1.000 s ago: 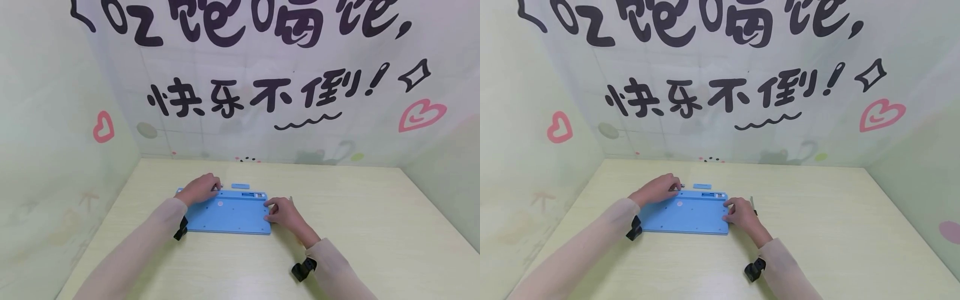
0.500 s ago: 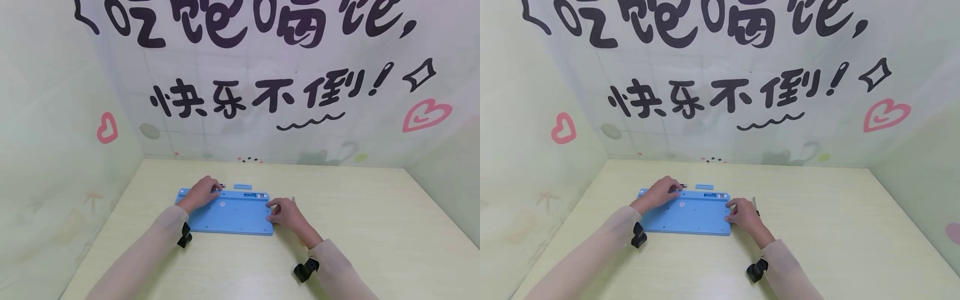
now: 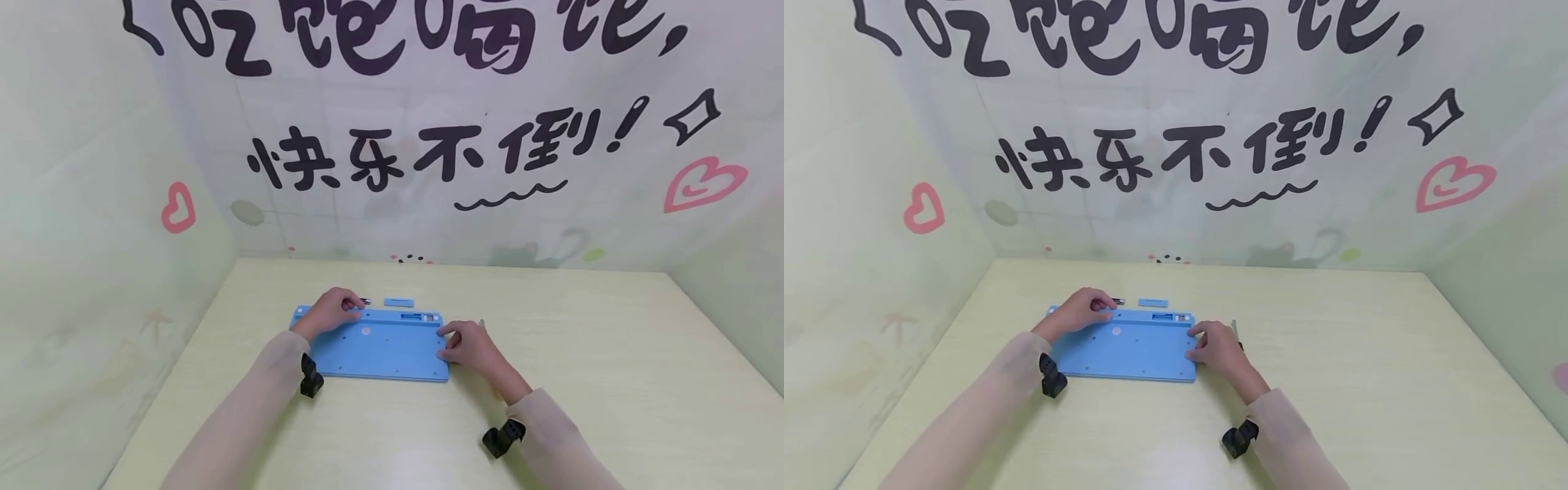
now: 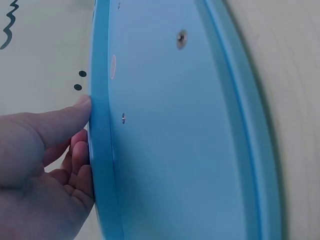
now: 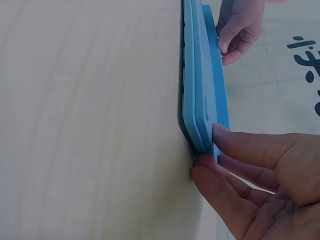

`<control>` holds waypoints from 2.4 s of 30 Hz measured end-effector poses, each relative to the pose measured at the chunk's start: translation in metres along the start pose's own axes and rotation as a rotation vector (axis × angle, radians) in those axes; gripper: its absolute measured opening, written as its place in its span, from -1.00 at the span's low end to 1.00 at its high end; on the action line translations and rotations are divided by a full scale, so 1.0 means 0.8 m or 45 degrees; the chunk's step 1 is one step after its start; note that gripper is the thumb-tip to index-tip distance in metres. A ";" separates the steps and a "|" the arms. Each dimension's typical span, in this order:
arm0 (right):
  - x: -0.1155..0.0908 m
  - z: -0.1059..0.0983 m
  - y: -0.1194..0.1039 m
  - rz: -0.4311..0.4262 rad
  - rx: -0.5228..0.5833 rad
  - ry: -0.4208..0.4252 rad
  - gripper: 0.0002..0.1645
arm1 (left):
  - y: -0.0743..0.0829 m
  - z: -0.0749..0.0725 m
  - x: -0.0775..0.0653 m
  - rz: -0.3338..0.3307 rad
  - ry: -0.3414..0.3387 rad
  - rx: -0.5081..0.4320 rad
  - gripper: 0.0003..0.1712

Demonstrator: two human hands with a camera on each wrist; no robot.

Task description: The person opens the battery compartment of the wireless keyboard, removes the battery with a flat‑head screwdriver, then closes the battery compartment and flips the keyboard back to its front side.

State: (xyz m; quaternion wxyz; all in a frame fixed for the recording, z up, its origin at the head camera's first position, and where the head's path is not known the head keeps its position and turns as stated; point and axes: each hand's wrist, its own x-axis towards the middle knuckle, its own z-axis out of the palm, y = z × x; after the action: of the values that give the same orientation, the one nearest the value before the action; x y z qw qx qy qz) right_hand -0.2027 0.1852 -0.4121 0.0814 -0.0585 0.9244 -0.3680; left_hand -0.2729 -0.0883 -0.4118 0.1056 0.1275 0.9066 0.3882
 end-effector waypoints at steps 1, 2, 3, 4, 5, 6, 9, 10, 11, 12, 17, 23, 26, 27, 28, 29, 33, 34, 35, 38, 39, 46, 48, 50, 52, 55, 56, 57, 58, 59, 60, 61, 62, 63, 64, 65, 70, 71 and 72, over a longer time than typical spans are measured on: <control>0.000 -0.001 -0.001 -0.001 -0.006 -0.005 -0.60 | 0.001 0.000 0.000 -0.001 -0.002 -0.001 -0.83; 0.001 -0.003 -0.002 0.001 -0.017 -0.009 -0.61 | 0.003 0.000 0.000 -0.006 -0.003 -0.004 -0.84; 0.002 -0.004 -0.002 -0.002 -0.028 -0.013 -0.61 | 0.004 0.000 0.000 -0.008 -0.004 -0.008 -0.84; 0.003 -0.006 -0.003 -0.004 -0.034 -0.015 -0.62 | 0.004 -0.001 0.000 -0.013 -0.003 -0.012 -0.84; 0.004 -0.008 -0.004 -0.007 -0.038 -0.014 -0.61 | 0.004 -0.001 0.000 -0.015 -0.003 -0.013 -0.84; 0.006 -0.010 -0.006 -0.008 -0.039 -0.014 -0.61 | 0.005 -0.001 -0.001 -0.014 -0.002 -0.014 -0.84; 0.014 -0.017 -0.011 -0.005 -0.039 -0.008 -0.59 | 0.003 -0.002 0.000 -0.014 -0.004 -0.019 -0.84; 0.017 -0.020 -0.013 -0.004 -0.038 -0.008 -0.59 | 0.002 -0.002 0.000 -0.016 -0.007 -0.022 -0.84; 0.021 -0.023 -0.015 -0.004 -0.043 -0.009 -0.58 | 0.002 -0.002 0.000 -0.015 -0.008 -0.023 -0.83; 0.024 -0.026 -0.018 -0.004 -0.047 -0.011 -0.58 | 0.002 -0.003 0.000 -0.015 -0.012 -0.026 -0.83; 0.044 -0.036 -0.032 -0.040 -0.094 -0.020 -0.61 | 0.004 -0.004 0.000 -0.011 -0.025 -0.026 -0.84; 0.069 -0.039 -0.046 -0.015 -0.127 -0.056 -0.65 | 0.006 -0.004 0.000 -0.022 -0.034 0.002 -0.82; 0.080 -0.039 -0.051 0.003 -0.122 -0.085 -0.64 | 0.006 -0.005 0.001 -0.033 -0.037 0.004 -0.82; 0.084 -0.039 -0.052 0.004 -0.117 -0.093 -0.63 | 0.006 -0.005 0.001 -0.032 -0.038 0.005 -0.82; 0.088 -0.039 -0.053 -0.002 -0.116 -0.101 -0.63 | 0.006 -0.006 0.001 -0.030 -0.038 0.007 -0.82; 0.092 -0.039 -0.054 -0.005 -0.116 -0.110 -0.63 | 0.006 -0.006 0.001 -0.027 -0.039 0.009 -0.82; 0.107 -0.036 -0.056 -0.014 -0.122 -0.135 -0.65 | 0.007 -0.007 0.001 -0.020 -0.045 0.009 -0.82; 0.110 -0.035 -0.057 -0.006 -0.127 -0.138 -0.66 | 0.006 -0.006 0.001 -0.022 -0.046 0.009 -0.83; 0.114 -0.034 -0.057 -0.006 -0.130 -0.143 -0.67 | 0.006 -0.006 0.001 -0.023 -0.046 0.010 -0.83; 0.124 -0.029 -0.058 -0.006 -0.141 -0.155 -0.70 | 0.005 -0.005 0.003 -0.025 -0.044 0.008 -0.83; 0.127 -0.028 -0.059 -0.018 -0.151 -0.165 -0.70 | 0.004 -0.005 0.004 -0.026 -0.042 0.003 -0.83; 0.141 -0.023 -0.063 -0.073 -0.077 -0.262 -0.70 | 0.005 -0.005 0.004 -0.018 -0.036 -0.016 -0.84; 0.144 -0.020 -0.064 -0.075 -0.056 -0.273 -0.70 | 0.006 -0.006 0.004 -0.012 -0.039 -0.016 -0.84; 0.147 -0.017 -0.064 -0.072 -0.046 -0.284 -0.69 | 0.006 -0.007 0.004 -0.009 -0.043 -0.021 -0.84; 0.151 -0.013 -0.063 -0.065 -0.036 -0.295 -0.68 | 0.007 -0.008 0.003 -0.011 -0.044 -0.023 -0.84; 0.158 -0.007 -0.060 -0.034 -0.020 -0.312 -0.68 | 0.008 -0.010 0.003 -0.011 -0.044 -0.024 -0.84; 0.160 -0.004 -0.059 -0.027 -0.013 -0.319 -0.69 | 0.008 -0.010 0.003 -0.013 -0.043 -0.025 -0.85; 0.162 -0.002 -0.057 -0.017 -0.010 -0.323 -0.70 | 0.008 -0.010 0.003 -0.014 -0.044 -0.023 -0.85; 0.164 0.000 -0.056 -0.007 -0.009 -0.325 -0.71 | 0.008 -0.010 0.002 -0.020 -0.047 -0.024 -0.85; 0.165 0.002 -0.054 0.002 -0.006 -0.327 -0.72 | 0.008 -0.010 0.002 -0.021 -0.049 -0.022 -0.85; 0.167 0.004 -0.052 0.007 -0.004 -0.327 -0.73 | 0.007 -0.009 0.002 -0.029 -0.050 -0.022 -0.85; 0.168 0.006 -0.051 0.013 -0.009 -0.328 -0.74 | 0.007 -0.009 0.002 -0.036 -0.052 -0.023 -0.86; 0.169 0.008 -0.050 0.019 -0.015 -0.328 -0.75 | 0.007 -0.009 0.002 -0.038 -0.054 -0.022 -0.86; 0.169 0.009 -0.050 0.028 -0.024 -0.325 -0.76 | 0.007 -0.009 0.002 -0.042 -0.054 -0.023 -0.86; 0.169 0.009 -0.050 0.037 -0.030 -0.322 -0.77 | 0.007 -0.009 0.003 -0.043 -0.054 -0.023 -0.86; 0.170 0.010 -0.049 0.044 -0.031 -0.321 -0.78 | 0.007 -0.008 0.003 -0.041 -0.055 -0.022 -0.86; 0.171 0.011 -0.048 0.060 -0.024 -0.335 -0.81 | 0.007 -0.007 0.004 -0.039 -0.059 -0.024 -0.86; 0.170 0.011 -0.048 0.052 -0.019 -0.341 -0.80 | 0.007 -0.007 0.004 -0.045 -0.059 -0.026 -0.86; 0.170 0.012 -0.048 0.043 -0.014 -0.346 -0.80 | 0.007 -0.007 0.004 -0.049 -0.057 -0.027 -0.87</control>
State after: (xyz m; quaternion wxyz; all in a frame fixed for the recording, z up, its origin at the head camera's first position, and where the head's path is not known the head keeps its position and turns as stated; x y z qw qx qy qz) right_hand -0.3324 0.1280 -0.4069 0.2117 -0.0929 0.9077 -0.3502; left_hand -0.2770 -0.0874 -0.4042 0.1347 0.1176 0.9021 0.3928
